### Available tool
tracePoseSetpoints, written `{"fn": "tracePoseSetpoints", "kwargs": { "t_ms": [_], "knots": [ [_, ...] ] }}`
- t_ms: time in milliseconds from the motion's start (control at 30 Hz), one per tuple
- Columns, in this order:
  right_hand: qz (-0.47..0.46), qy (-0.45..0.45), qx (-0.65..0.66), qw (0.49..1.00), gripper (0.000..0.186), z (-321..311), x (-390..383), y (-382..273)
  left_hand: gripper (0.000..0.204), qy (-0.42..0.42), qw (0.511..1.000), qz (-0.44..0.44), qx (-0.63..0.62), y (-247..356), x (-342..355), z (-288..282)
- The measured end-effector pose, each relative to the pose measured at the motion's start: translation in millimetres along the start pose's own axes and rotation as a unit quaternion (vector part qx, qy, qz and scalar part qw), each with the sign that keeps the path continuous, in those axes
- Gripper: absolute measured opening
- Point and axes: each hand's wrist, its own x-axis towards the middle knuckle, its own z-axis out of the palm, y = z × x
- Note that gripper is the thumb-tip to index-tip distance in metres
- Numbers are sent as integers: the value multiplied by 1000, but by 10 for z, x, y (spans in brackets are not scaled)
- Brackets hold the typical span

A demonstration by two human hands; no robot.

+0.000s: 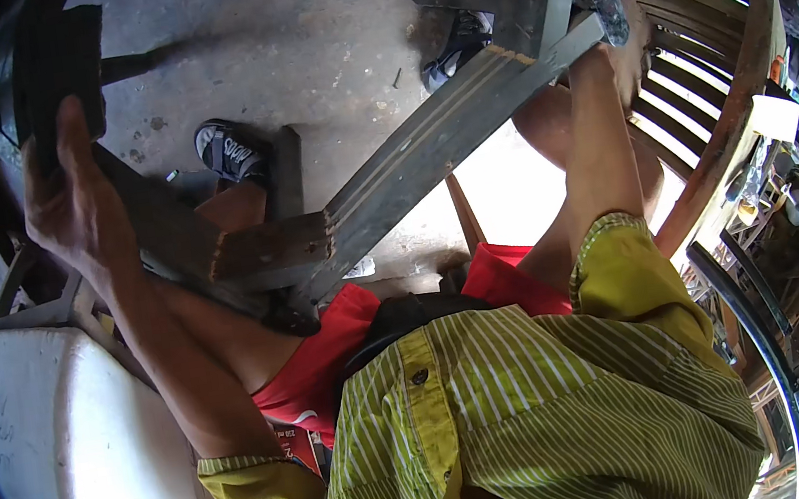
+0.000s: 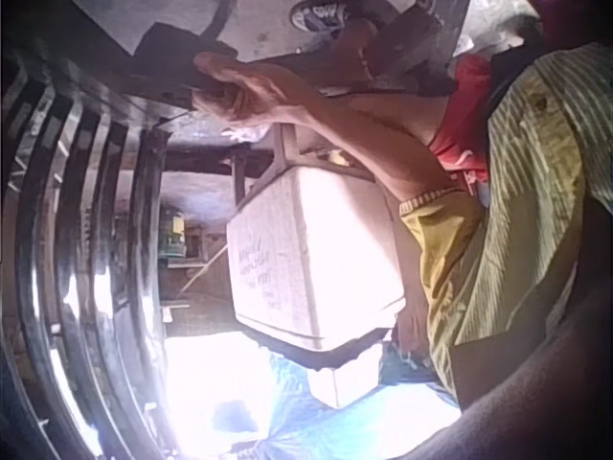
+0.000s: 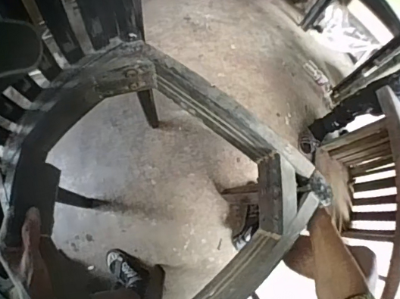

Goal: The recorder is sanding a wooden chair frame using sandpaper.

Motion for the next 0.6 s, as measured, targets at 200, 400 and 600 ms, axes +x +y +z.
{"fn": "tracePoseSetpoints", "kwargs": {
  "t_ms": [200,400,600],
  "knots": [
    [-30,12,-9,999,43,142,-271,188,35,-2,999,39,-30,-284,-6,-88],
    [-132,-63,-31,989,40,266,-880,692,17,-39,984,88,-147,-509,-117,-98],
    [136,-59,141,979,61,1058,-1860,1293,28,-28,955,80,-284,-602,-105,-211]
  ]
}}
